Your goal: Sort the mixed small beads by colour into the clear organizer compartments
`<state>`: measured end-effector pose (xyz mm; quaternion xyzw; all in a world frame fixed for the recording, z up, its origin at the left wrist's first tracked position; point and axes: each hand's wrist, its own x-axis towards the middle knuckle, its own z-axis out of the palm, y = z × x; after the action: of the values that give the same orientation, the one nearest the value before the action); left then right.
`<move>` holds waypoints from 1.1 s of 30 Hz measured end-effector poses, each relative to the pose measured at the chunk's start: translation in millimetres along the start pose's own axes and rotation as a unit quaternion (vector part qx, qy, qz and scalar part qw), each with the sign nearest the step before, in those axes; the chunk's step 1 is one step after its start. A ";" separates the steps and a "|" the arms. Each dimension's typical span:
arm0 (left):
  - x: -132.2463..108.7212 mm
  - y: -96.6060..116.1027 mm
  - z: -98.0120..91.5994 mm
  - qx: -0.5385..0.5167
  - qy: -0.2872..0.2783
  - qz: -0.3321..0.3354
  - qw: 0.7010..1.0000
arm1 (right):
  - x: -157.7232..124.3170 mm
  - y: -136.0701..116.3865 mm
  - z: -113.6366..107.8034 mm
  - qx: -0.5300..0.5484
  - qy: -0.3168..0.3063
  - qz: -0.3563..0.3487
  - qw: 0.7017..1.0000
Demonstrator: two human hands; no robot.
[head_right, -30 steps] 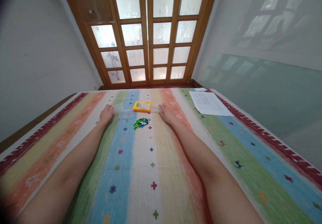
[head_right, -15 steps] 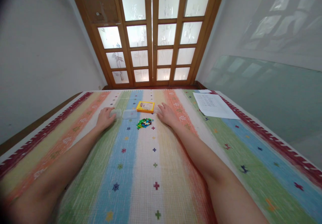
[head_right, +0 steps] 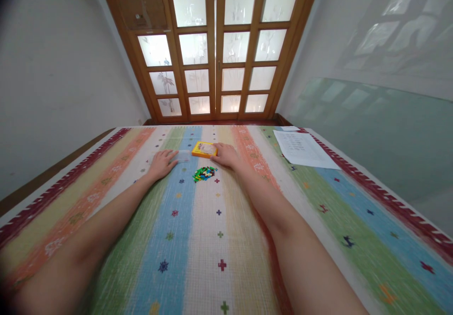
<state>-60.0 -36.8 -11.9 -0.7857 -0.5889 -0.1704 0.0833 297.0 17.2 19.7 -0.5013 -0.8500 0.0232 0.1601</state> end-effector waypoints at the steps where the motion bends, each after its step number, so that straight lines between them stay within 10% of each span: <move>1: 3.3 -1.8 0.7 -0.003 -0.004 -0.005 1.000 | -1.0 1.2 -0.5 -0.002 -0.003 -0.002 1.000; 13: 35.1 14.0 8.4 -0.037 -0.039 -0.050 0.997 | -15.9 0.4 -7.0 -0.033 -0.002 -0.038 0.999; 33: 5.7 26.5 -1.9 -0.059 -0.023 0.024 0.998 | -55.3 -5.8 -2.4 -0.036 0.015 -0.026 0.999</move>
<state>-33.6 -40.1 -6.2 -0.8068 -0.5604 -0.1853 0.0272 317.4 -33.5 9.4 -0.4844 -0.8608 -0.0195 0.1549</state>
